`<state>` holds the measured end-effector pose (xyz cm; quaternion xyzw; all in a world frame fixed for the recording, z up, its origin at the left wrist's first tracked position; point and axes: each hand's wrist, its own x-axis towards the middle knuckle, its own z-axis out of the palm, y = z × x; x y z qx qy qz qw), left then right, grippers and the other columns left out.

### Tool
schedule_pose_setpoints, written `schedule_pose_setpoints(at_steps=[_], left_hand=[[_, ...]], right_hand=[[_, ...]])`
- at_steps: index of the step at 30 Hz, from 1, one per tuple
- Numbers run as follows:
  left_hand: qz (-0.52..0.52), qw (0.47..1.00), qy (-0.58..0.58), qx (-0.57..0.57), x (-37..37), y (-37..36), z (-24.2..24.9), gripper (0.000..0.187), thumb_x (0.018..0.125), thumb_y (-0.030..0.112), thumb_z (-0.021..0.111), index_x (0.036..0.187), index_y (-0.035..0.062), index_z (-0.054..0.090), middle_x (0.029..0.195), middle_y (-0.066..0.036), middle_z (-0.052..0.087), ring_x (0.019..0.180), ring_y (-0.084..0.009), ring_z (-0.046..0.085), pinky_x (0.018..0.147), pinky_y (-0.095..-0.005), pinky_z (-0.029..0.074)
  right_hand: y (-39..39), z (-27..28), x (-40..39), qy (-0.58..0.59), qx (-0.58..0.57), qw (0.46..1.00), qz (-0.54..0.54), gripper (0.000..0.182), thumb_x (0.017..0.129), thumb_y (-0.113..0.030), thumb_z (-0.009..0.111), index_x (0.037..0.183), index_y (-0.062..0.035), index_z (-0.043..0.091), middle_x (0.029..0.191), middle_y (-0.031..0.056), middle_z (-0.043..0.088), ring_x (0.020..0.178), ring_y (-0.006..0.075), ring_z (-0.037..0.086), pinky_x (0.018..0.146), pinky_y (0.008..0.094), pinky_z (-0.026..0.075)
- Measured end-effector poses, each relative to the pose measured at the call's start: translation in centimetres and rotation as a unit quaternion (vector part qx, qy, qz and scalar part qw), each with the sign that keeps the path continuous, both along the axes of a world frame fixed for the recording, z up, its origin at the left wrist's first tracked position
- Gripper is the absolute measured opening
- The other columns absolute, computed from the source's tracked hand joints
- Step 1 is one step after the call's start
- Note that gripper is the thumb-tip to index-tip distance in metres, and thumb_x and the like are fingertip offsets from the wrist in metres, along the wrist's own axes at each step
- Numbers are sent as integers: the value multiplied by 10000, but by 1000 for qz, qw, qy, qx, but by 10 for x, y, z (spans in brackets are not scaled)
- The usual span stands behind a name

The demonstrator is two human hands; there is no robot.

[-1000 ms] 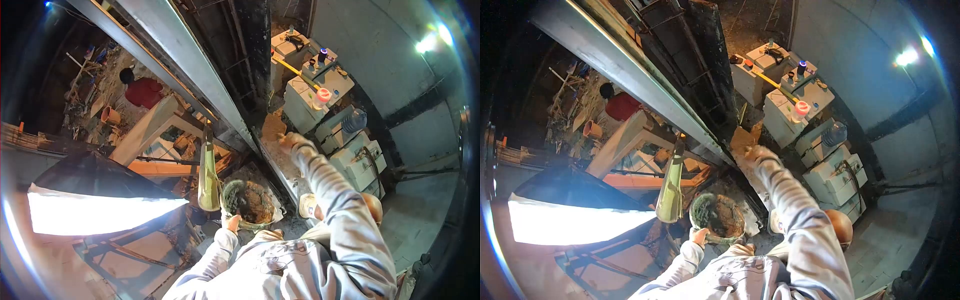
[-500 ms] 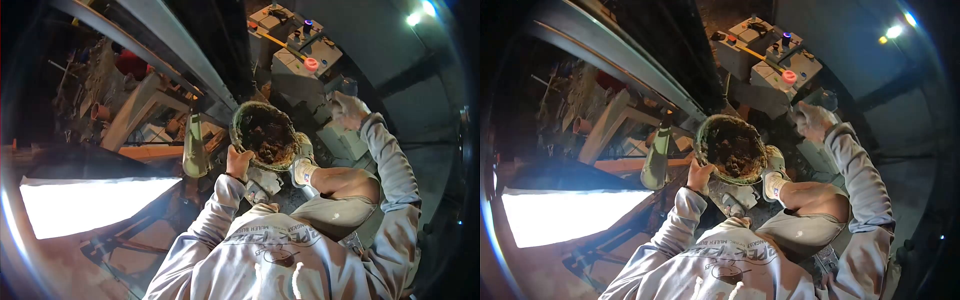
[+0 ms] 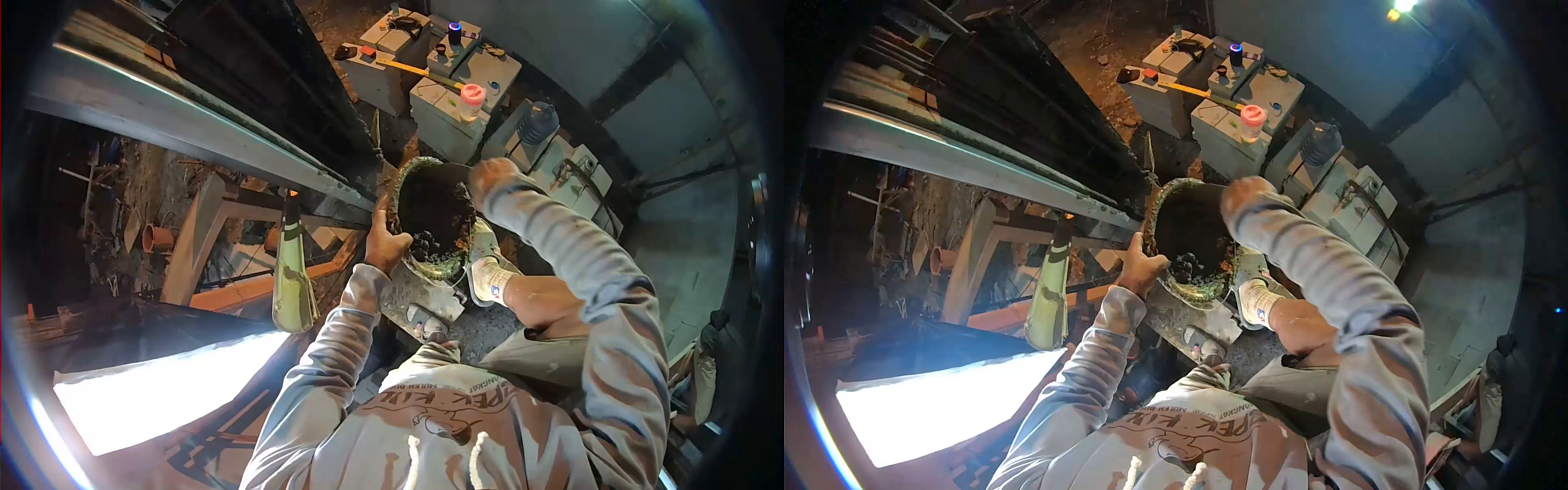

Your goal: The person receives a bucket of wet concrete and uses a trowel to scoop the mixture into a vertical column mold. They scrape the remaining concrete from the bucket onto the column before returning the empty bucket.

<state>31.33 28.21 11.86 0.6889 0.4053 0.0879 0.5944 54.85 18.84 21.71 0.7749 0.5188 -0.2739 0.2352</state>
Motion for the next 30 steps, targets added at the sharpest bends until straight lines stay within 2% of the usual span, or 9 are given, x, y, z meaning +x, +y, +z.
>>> schedule_pose_setpoints(at_steps=[2, 5, 9, 11, 12, 14, 19, 27, 30], left_hand=[[18, 998, -32, -54, 4, 2, -4, 696, 579, 108, 612, 1233, 6, 396, 1036, -136, 546, 948, -179, 532, 846, -283, 406], [17, 998, -50, -30, 5, 11, 7, 419, 575, 36, 604, 964, 37, 450, 770, -12, 467, 649, -100, 452, 580, -243, 401], [82, 995, -43, 22, -29, 14, -46, 433, 604, 54, 585, 1012, 0, 449, 859, -57, 526, 749, -130, 509, 672, -256, 435], [62, 997, -16, 37, -34, 10, -9, 506, 624, 67, 574, 1099, -28, 425, 935, -88, 542, 805, -153, 527, 729, -271, 441], [86, 996, 15, 34, -34, 6, 7, 577, 611, 105, 590, 1132, -61, 404, 979, -150, 548, 883, -203, 535, 789, -292, 424], [121, 991, -50, -6, -46, 6, -45, 547, 611, 121, 606, 1096, -56, 424, 933, -173, 563, 858, -232, 547, 787, -312, 430], [83, 996, 17, -10, -22, -13, 0, 451, 620, 115, 592, 1038, 26, 449, 802, -131, 531, 707, -220, 517, 681, -312, 441], [53, 998, 32, 6, -21, -14, 16, 436, 620, 138, 601, 1007, 27, 435, 864, -100, 531, 755, -218, 525, 711, -348, 432], [99, 989, -113, 2, -26, -18, -26, 347, 616, 93, 559, 926, -13, 446, 815, -119, 507, 753, -194, 490, 702, -333, 422]], right_hand=[[11, -53, 2, -22, 203, 976, -74, 123, 688, -244, 640, 643, -134, 672, 609, 94, 627, 629, 231, 632, 533, 364, 499], [42, -27, -54, -69, 84, 994, -25, 109, 732, -231, 613, 710, -139, 668, 730, 34, 644, 694, 179, 619, 519, 344, 456], [13, -21, -107, -65, 92, 983, 148, 156, 714, -100, 556, 809, -154, 668, 787, 12, 632, 740, 181, 627, 591, 325, 501], [-12, -35, -106, 9, 77, 997, 12, 204, 780, -230, 576, 945, -149, 666, 914, 46, 654, 914, 186, 616, 718, 352, 504], [-29, 11, -105, 32, 153, 987, 22, 148, 775, -164, 504, 868, -140, 617, 784, 16, 586, 686, 196, 560, 608, 310, 465], [-58, -90, -66, 68, 317, 943, -72, 123, 784, -219, 514, 780, -113, 576, 745, 9, 551, 754, 199, 536, 654, 341, 412], [-35, -19, -31, -35, 132, 991, -18, 178, 774, -187, 510, 908, -104, 593, 874, 61, 592, 862, 217, 568, 717, 354, 452], [-66, -140, -80, 107, 45, 985, 130, 311, 747, -195, 480, 983, -56, 626, 988, 128, 631, 955, 275, 592, 822, 366, 473], [-49, -78, -93, 208, -4, 976, -64, 358, 762, -226, 476, 1055, -81, 620, 1100, 141, 592, 1027, 279, 568, 847, 379, 467]])
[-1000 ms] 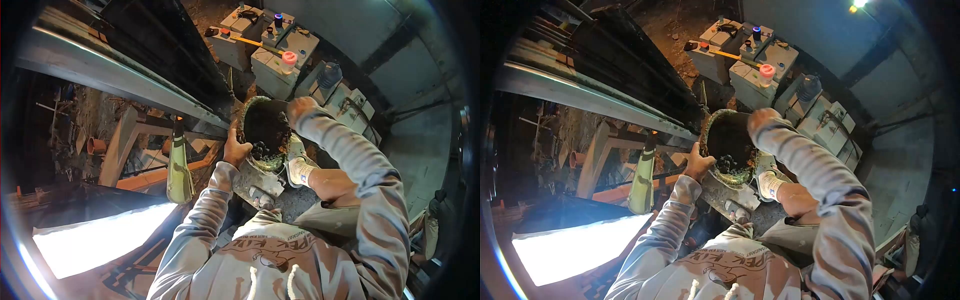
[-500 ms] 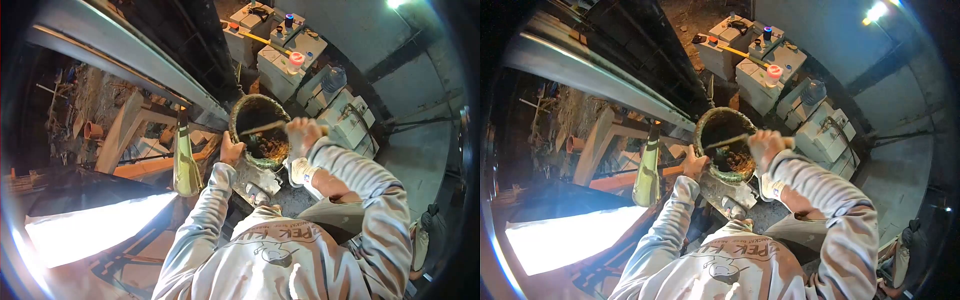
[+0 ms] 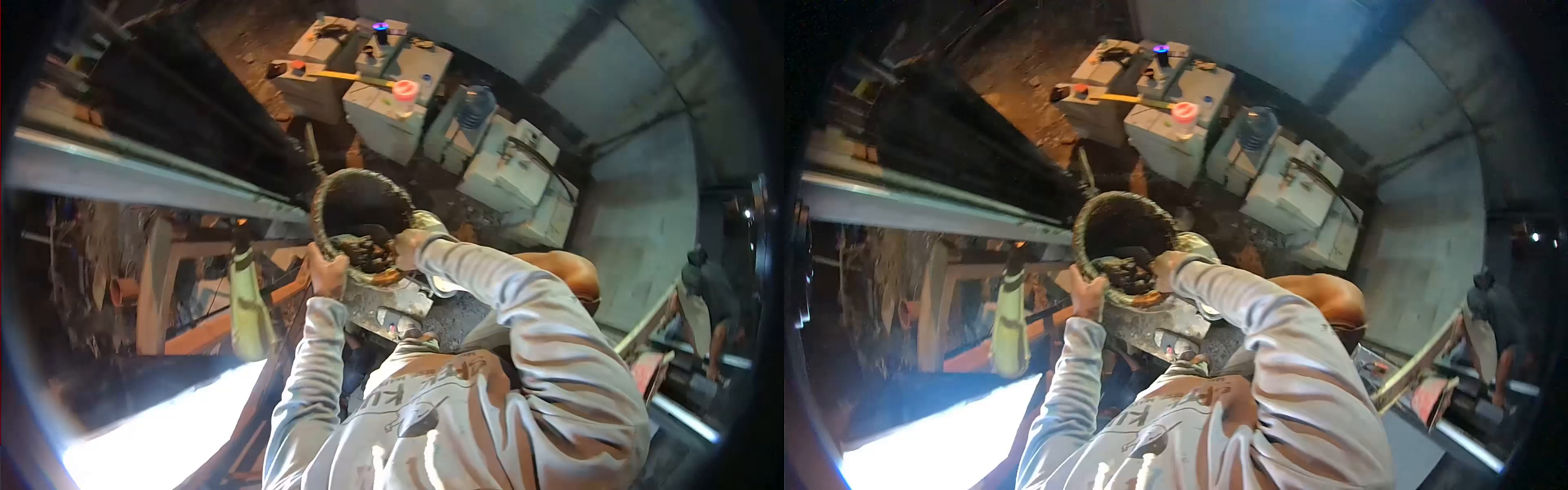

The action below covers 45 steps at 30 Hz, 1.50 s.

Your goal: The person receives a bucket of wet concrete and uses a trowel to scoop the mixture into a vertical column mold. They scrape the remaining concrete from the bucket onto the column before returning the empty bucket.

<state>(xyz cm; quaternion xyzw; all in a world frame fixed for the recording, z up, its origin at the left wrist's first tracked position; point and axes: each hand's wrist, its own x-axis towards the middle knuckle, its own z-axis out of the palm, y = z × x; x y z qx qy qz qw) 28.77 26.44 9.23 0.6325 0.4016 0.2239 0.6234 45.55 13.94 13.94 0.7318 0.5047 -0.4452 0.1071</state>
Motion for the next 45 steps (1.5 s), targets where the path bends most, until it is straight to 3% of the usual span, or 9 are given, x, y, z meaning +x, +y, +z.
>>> schedule_pose_setpoints(at_steps=[5, 7, 9, 15, 23, 26, 30, 32, 45], left_hand=[[-14, 999, 27, 27, 9, -1, 8, 358, 624, 83, 563, 955, 1, 455, 795, -103, 517, 729, -193, 497, 689, -328, 426], [-17, 999, 25, 35, 6, -2, 5, 393, 634, 110, 604, 987, 17, 457, 781, -99, 534, 718, -208, 516, 695, -332, 434], [-54, 989, 131, 32, 12, -12, 40, 459, 637, 142, 626, 1054, 49, 458, 847, -120, 569, 753, -216, 542, 707, -345, 441], [-55, 996, 45, -50, 20, -36, 27, 421, 661, 43, 602, 1063, 35, 474, 909, -73, 567, 801, -147, 527, 741, -279, 442], [5, 998, 6, -63, -6, -9, -8, 293, 645, 58, 585, 911, 22, 467, 762, -12, 487, 681, -113, 448, 627, -263, 416], [47, 996, -15, -77, -19, -5, 18, 280, 651, 66, 591, 900, 14, 475, 770, -26, 505, 691, -127, 479, 628, -280, 424], [85, 965, 48, -242, -70, -21, -7, 324, 668, 62, 594, 978, 8, 517, 836, -47, 574, 710, -140, 543, 640, -273, 452], [159, 956, -20, -245, -77, -51, -12, 322, 663, 47, 592, 974, 12, 518, 839, -43, 566, 718, -140, 535, 657, -274, 447], [366, 883, 125, -264, -167, -131, -61, 497, 624, -45, 554, 1100, 63, 465, 724, -33, 489, 542, -143, 477, 449, -278, 407]], right_hand=[[10, -70, -11, 24, 32, 996, 76, 324, 817, -220, 441, 1058, -102, 624, 1090, 117, 600, 1026, 273, 567, 843, 377, 470], [-7, -52, -5, -15, 141, 928, 346, 241, 839, -209, 477, 982, -117, 648, 1023, 79, 618, 937, 240, 599, 759, 342, 496], [-30, -169, -6, 44, 80, 964, 250, 138, 748, -222, 600, 827, -113, 631, 706, 33, 624, 713, 182, 622, 648, 333, 489], [-42, 31, -4, 180, -26, 938, -294, 230, 766, -219, 495, 859, -35, 597, 658, 101, 576, 596, 240, 592, 570, 313, 493], [-47, 5, 12, 60, 42, 991, 108, 110, 733, -221, 565, 785, -132, 605, 782, 59, 549, 907, 249, 560, 766, 364, 458], [-85, -35, 13, 137, 275, 951, -26, 114, 783, -123, 519, 676, -108, 556, 589, 4, 483, 518, 148, 534, 486, 251, 457], [-95, -3, 0, 202, 162, 937, -236, 109, 826, -142, 509, 850, -37, 528, 698, 91, 578, 550, 248, 585, 474, 345, 495], [-85, 56, 3, 514, -91, 684, -511, 139, 767, -79, 585, 826, 23, 510, 704, 115, 576, 521, 228, 581, 419, 331, 488], [-20, 120, 0, 410, -59, 789, -453, 170, 746, -74, 585, 842, 0, 465, 690, 101, 547, 502, 213, 560, 388, 328, 451]])
